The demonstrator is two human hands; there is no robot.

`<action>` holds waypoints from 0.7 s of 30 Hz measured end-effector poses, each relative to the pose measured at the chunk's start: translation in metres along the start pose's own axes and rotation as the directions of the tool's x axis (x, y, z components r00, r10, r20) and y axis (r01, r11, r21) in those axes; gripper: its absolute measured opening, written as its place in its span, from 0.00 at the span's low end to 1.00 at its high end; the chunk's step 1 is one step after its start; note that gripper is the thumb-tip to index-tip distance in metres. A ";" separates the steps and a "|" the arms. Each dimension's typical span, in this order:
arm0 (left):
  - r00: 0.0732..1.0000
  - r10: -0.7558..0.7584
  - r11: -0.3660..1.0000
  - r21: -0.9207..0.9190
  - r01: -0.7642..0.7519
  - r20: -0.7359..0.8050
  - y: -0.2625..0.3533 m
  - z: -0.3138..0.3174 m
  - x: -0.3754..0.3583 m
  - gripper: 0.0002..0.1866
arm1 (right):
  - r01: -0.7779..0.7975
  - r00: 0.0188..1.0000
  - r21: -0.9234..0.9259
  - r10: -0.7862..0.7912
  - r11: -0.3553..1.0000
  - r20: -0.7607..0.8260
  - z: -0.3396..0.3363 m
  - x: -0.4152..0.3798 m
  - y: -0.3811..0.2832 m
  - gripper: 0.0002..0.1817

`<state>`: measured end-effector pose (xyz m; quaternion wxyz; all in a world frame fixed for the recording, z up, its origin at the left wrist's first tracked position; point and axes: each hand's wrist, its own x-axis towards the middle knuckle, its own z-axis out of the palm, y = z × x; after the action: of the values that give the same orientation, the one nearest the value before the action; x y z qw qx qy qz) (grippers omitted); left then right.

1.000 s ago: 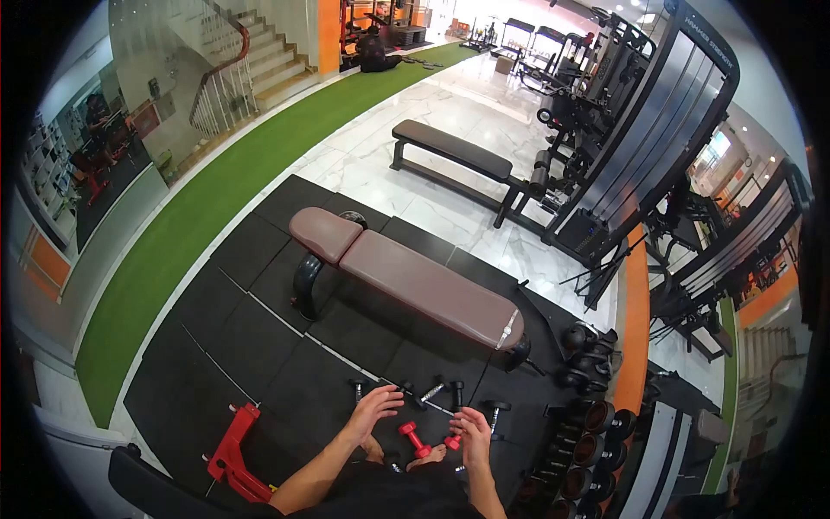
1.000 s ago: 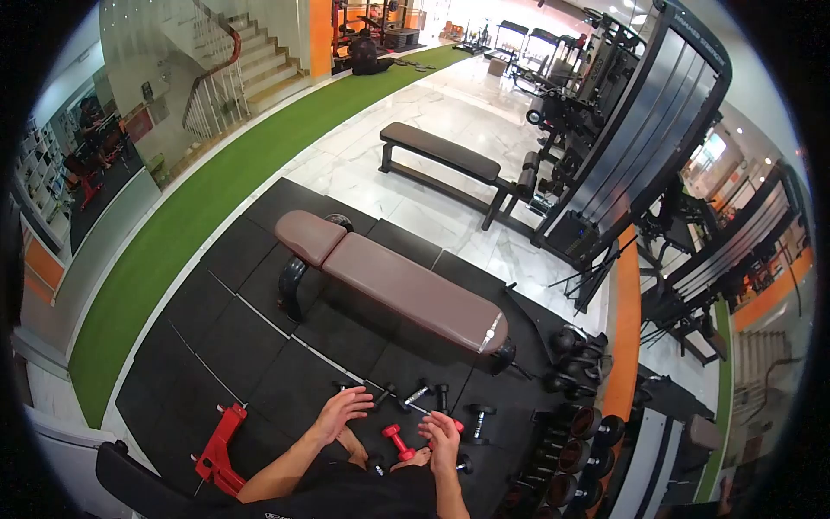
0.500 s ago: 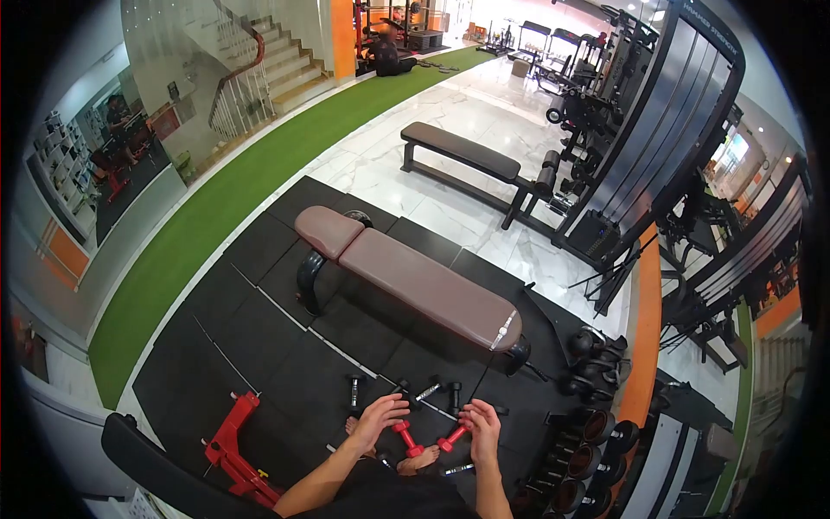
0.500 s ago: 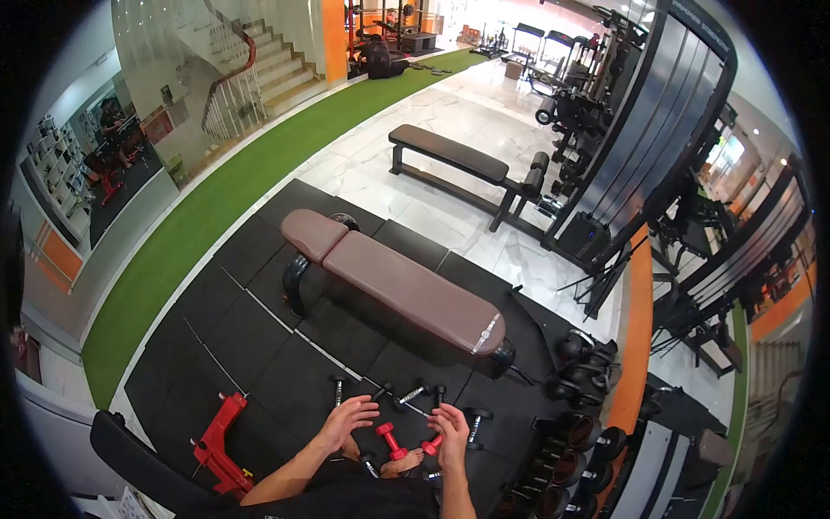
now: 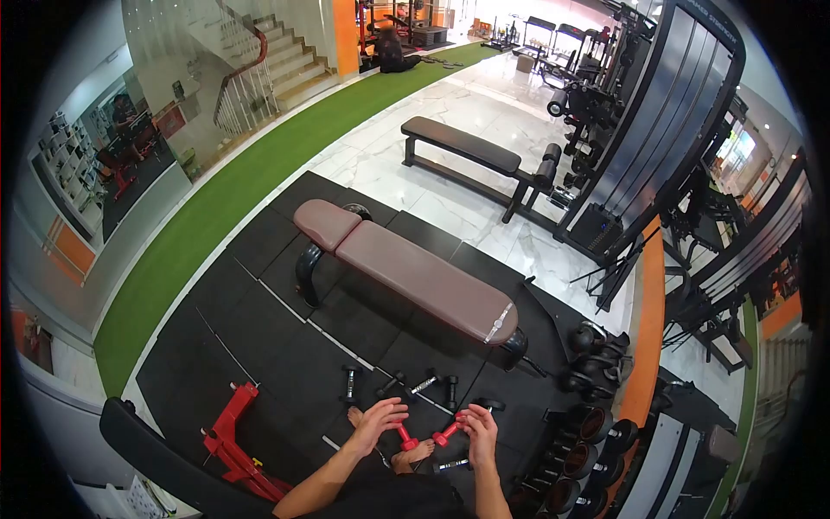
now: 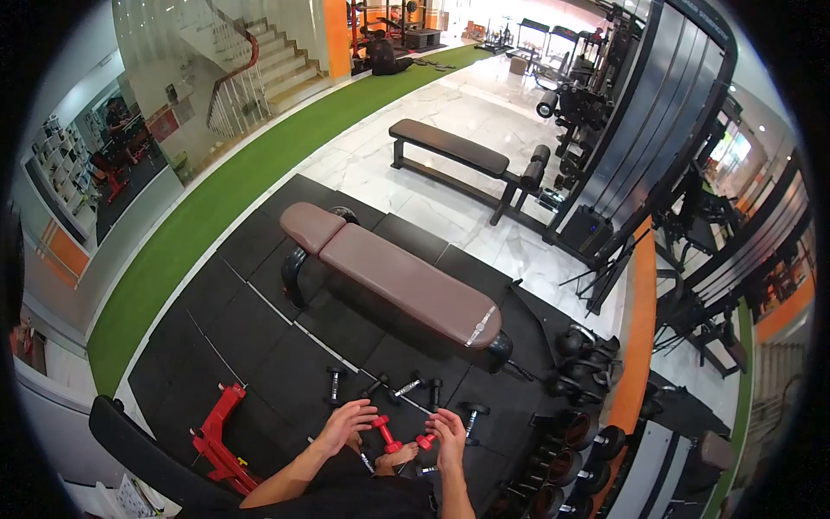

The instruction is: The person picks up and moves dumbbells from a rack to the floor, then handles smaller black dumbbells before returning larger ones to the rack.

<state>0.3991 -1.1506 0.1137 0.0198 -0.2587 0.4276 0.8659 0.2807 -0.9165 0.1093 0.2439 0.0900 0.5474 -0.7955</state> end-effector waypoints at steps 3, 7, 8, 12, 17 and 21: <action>1.000 -0.030 1.000 0.005 0.030 -0.010 -0.001 0.001 0.002 0.26 | -0.008 1.000 0.004 0.008 1.000 -0.010 -0.003 0.001 0.004 0.16; 0.998 -0.058 0.998 0.022 0.058 0.005 0.001 -0.007 0.009 0.26 | -0.018 0.999 -0.004 0.018 1.000 -0.030 0.001 0.007 0.011 0.17; 0.998 -0.066 0.998 0.020 0.066 0.009 -0.001 -0.010 0.012 0.26 | -0.023 0.999 -0.009 0.023 1.000 -0.038 0.002 0.007 0.014 0.17; 0.996 -0.088 0.996 0.011 0.088 0.030 0.000 -0.024 0.024 0.25 | -0.053 0.997 -0.005 0.052 0.999 -0.050 0.016 0.013 0.025 0.17; 0.989 -0.119 0.993 0.000 0.119 0.084 0.014 -0.043 0.039 0.25 | -0.060 0.996 -0.019 0.059 0.998 -0.067 0.046 0.023 0.029 0.17; 0.993 -0.101 0.995 0.014 0.100 0.068 0.045 -0.060 0.052 0.23 | -0.054 0.996 0.010 0.055 0.998 -0.075 0.075 0.037 0.038 0.16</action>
<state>0.3689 -1.2341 0.0925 0.0793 -0.2499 0.4179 0.8698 0.2765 -1.0059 0.0916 0.2444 0.1357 0.5503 -0.7868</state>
